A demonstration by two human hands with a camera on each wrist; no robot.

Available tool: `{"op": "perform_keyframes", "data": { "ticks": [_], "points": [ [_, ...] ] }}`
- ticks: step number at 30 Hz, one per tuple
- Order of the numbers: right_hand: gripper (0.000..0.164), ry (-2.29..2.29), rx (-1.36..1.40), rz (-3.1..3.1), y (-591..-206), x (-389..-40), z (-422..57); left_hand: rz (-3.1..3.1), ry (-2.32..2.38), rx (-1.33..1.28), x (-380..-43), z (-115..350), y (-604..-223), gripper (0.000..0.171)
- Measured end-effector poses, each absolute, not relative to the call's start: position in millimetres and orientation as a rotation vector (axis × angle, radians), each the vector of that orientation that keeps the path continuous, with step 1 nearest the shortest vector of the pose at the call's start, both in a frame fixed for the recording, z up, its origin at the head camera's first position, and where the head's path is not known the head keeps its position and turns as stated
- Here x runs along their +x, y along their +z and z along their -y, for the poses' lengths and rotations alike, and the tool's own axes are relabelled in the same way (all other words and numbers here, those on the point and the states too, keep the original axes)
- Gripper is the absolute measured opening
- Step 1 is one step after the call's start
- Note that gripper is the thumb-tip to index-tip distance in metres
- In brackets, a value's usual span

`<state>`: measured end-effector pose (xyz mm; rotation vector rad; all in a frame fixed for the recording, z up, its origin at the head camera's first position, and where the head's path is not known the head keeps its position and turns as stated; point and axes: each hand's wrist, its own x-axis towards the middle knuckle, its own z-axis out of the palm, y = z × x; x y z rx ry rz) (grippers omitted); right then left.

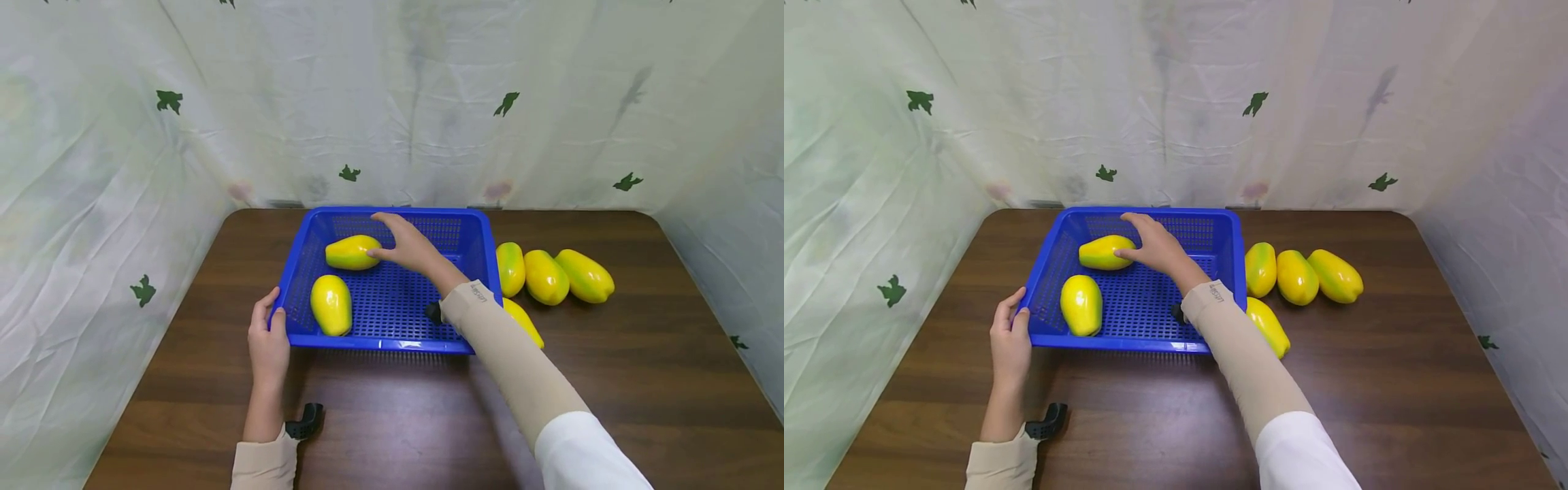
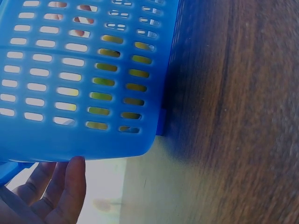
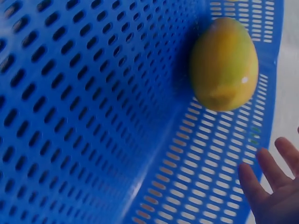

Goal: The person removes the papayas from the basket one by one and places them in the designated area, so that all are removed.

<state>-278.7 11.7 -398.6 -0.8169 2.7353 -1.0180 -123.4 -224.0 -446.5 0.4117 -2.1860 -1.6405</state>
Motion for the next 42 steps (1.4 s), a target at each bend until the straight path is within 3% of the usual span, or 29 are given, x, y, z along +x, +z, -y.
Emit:
{"op": "perform_keyframes", "data": {
  "ticks": [24,42],
  "points": [
    [0.074,-1.031,-0.687,-2.533,-417.9,-287.3,8.5,2.203,-1.641,0.405,-120.5,221.8,-443.4,0.035],
    [0.062,-0.9,-0.661,-2.592,-414.4,-279.0,23.9,2.192,-1.666,0.373,-109.9,210.7,-417.9,0.036]
  ]
}}
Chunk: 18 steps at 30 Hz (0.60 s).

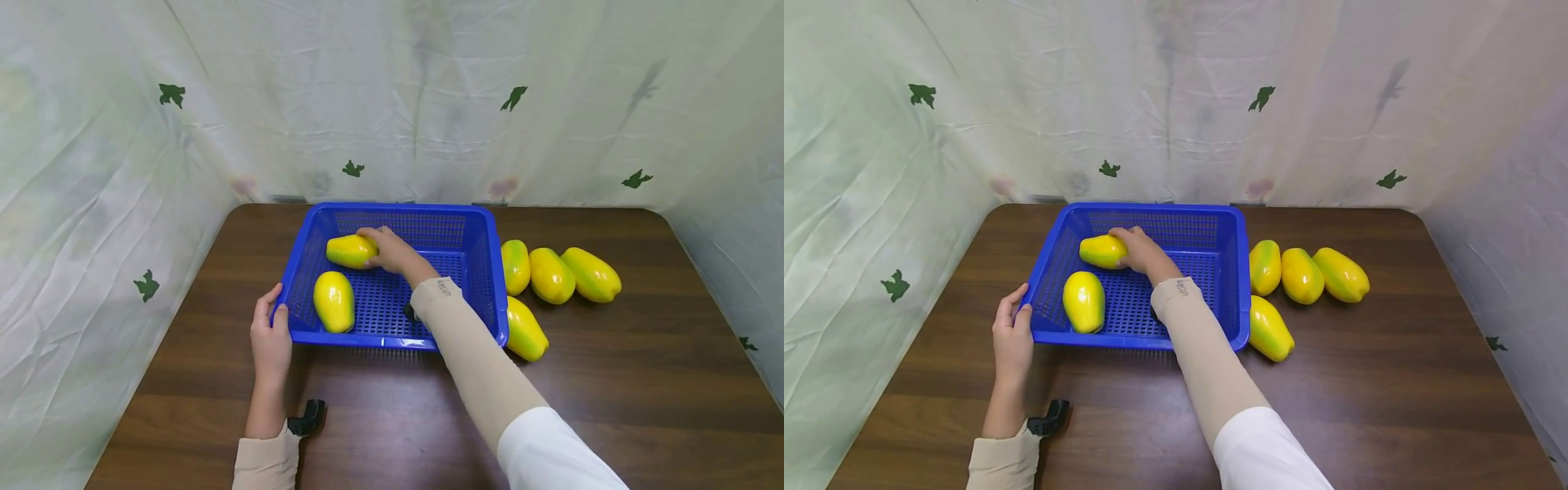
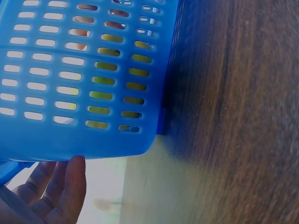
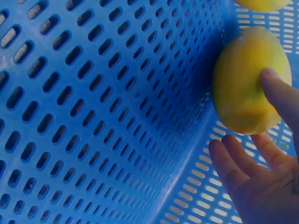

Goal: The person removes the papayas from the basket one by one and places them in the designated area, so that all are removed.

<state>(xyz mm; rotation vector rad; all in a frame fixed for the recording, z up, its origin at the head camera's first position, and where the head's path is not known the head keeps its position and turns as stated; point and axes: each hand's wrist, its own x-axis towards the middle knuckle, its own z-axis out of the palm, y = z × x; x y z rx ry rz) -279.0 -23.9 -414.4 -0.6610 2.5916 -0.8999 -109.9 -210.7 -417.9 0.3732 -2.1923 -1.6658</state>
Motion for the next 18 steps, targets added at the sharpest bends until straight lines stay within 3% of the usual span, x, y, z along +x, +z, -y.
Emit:
{"op": "perform_keyframes", "data": {
  "ticks": [6,18],
  "points": [
    [0.062,-0.913,-0.61,-2.604,-416.2,-277.8,25.6,2.191,-1.642,0.369,-117.5,221.3,-439.9,0.035],
    [0.059,-0.878,-0.672,-2.626,-417.9,-278.7,24.7,2.18,-1.657,0.377,-117.5,222.2,-442.4,0.034]
  ]
}}
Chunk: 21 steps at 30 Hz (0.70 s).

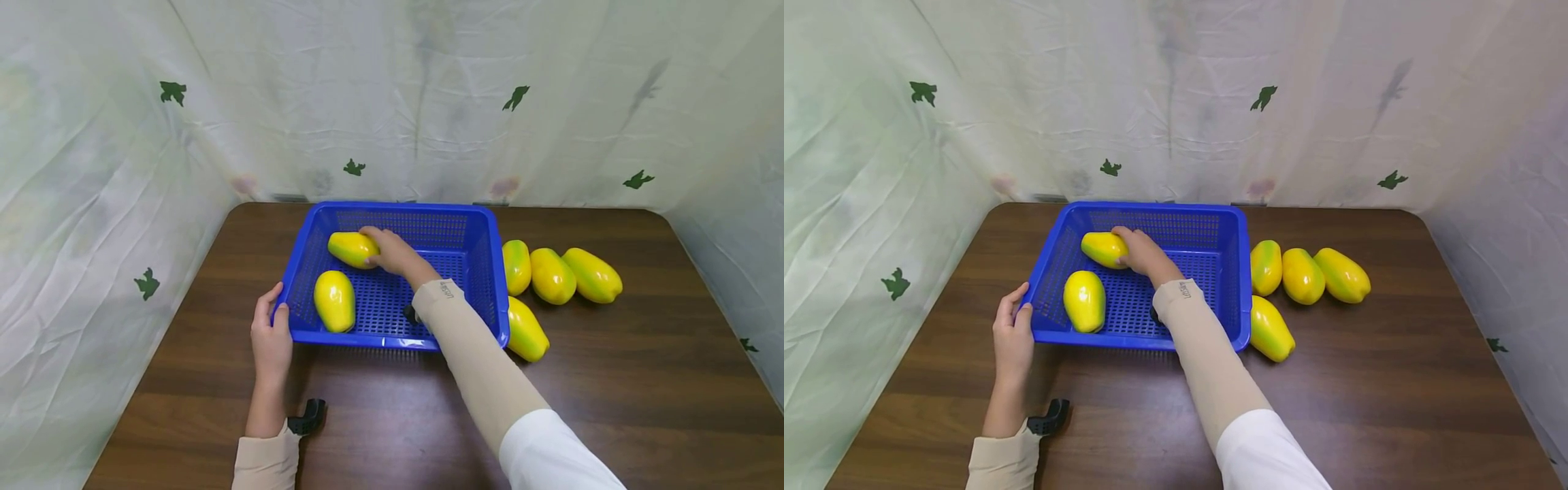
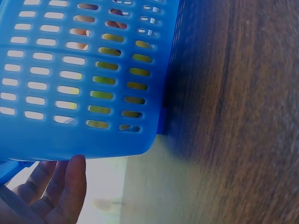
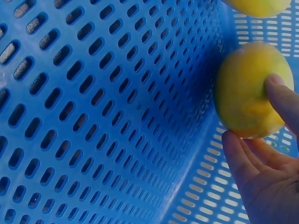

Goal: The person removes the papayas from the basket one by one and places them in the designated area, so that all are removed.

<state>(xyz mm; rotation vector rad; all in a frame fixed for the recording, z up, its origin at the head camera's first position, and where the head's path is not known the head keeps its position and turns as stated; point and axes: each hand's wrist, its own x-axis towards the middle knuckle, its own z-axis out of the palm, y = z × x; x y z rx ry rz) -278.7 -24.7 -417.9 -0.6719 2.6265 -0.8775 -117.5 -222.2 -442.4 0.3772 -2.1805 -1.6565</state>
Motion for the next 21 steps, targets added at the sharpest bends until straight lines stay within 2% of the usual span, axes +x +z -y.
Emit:
{"op": "perform_keyframes", "data": {
  "ticks": [21],
  "points": [
    [0.056,-1.179,-0.756,-2.554,-405.3,-281.2,2.0,2.183,-1.643,0.38,-117.8,221.7,-441.0,0.034]
  ]
}}
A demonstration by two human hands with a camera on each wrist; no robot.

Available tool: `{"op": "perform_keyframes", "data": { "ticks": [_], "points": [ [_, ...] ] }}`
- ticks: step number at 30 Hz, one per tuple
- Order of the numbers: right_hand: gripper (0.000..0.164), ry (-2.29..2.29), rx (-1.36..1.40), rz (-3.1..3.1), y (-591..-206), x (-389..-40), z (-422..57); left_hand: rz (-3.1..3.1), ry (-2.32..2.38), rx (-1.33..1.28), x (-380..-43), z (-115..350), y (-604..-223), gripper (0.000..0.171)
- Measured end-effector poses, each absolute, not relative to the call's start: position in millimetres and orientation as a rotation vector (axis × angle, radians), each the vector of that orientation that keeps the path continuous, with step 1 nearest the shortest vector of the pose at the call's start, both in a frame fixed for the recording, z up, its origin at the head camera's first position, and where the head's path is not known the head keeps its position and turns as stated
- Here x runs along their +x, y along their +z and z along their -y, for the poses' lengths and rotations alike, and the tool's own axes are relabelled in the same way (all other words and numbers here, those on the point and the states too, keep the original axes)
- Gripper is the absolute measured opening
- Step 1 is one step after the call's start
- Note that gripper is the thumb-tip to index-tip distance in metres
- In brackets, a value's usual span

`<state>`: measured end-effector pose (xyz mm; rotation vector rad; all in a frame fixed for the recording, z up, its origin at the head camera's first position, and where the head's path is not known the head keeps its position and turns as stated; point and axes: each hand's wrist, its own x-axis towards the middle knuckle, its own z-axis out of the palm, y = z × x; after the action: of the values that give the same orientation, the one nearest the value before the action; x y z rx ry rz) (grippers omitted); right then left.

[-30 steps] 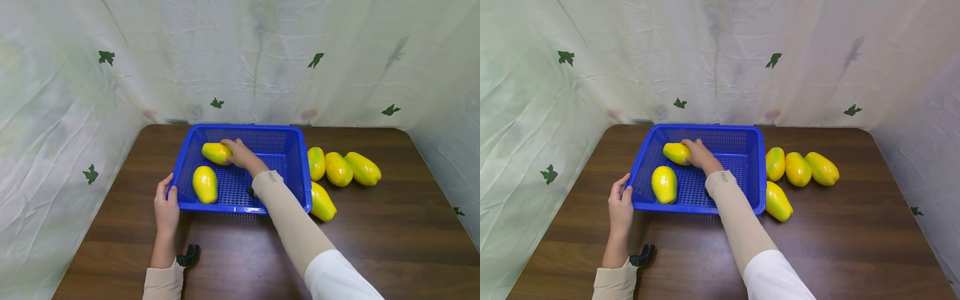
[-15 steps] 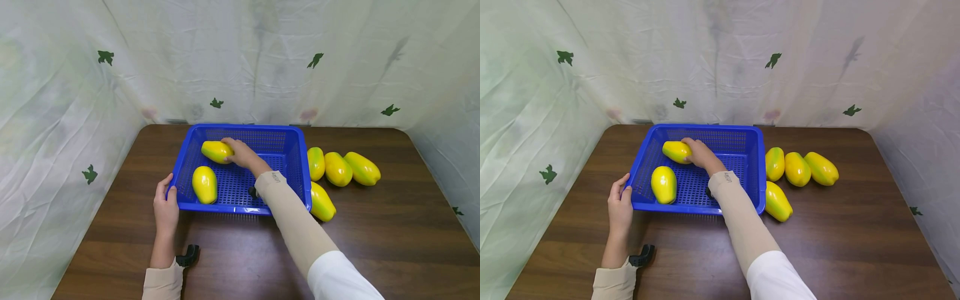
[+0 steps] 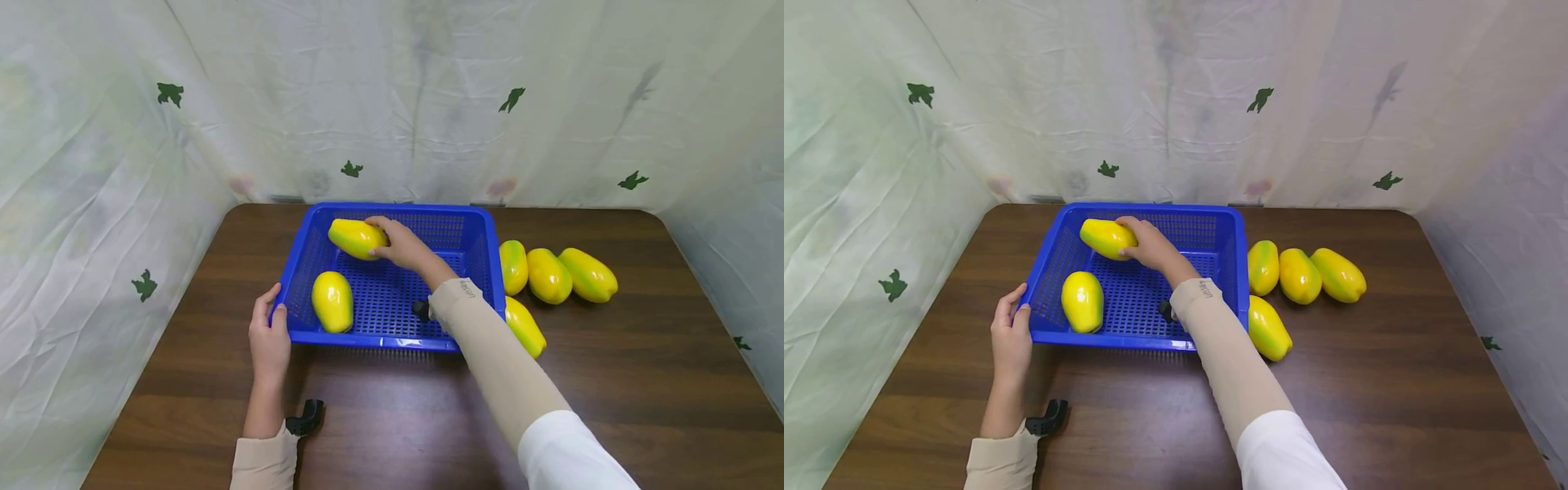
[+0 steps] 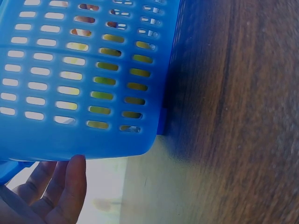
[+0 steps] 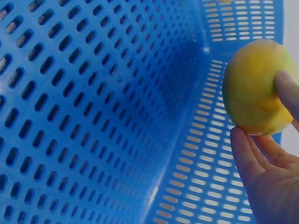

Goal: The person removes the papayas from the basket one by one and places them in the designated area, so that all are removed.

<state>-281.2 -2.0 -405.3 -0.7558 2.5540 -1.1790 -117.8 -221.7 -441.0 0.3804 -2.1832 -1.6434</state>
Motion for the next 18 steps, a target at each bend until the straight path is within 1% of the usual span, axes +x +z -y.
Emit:
{"op": "perform_keyframes", "data": {
  "ticks": [18],
  "points": [
    [0.059,-1.436,-0.766,-2.502,-373.2,-276.7,-20.0,2.172,-1.662,0.372,-117.2,220.4,-439.5,0.035]
  ]
}}
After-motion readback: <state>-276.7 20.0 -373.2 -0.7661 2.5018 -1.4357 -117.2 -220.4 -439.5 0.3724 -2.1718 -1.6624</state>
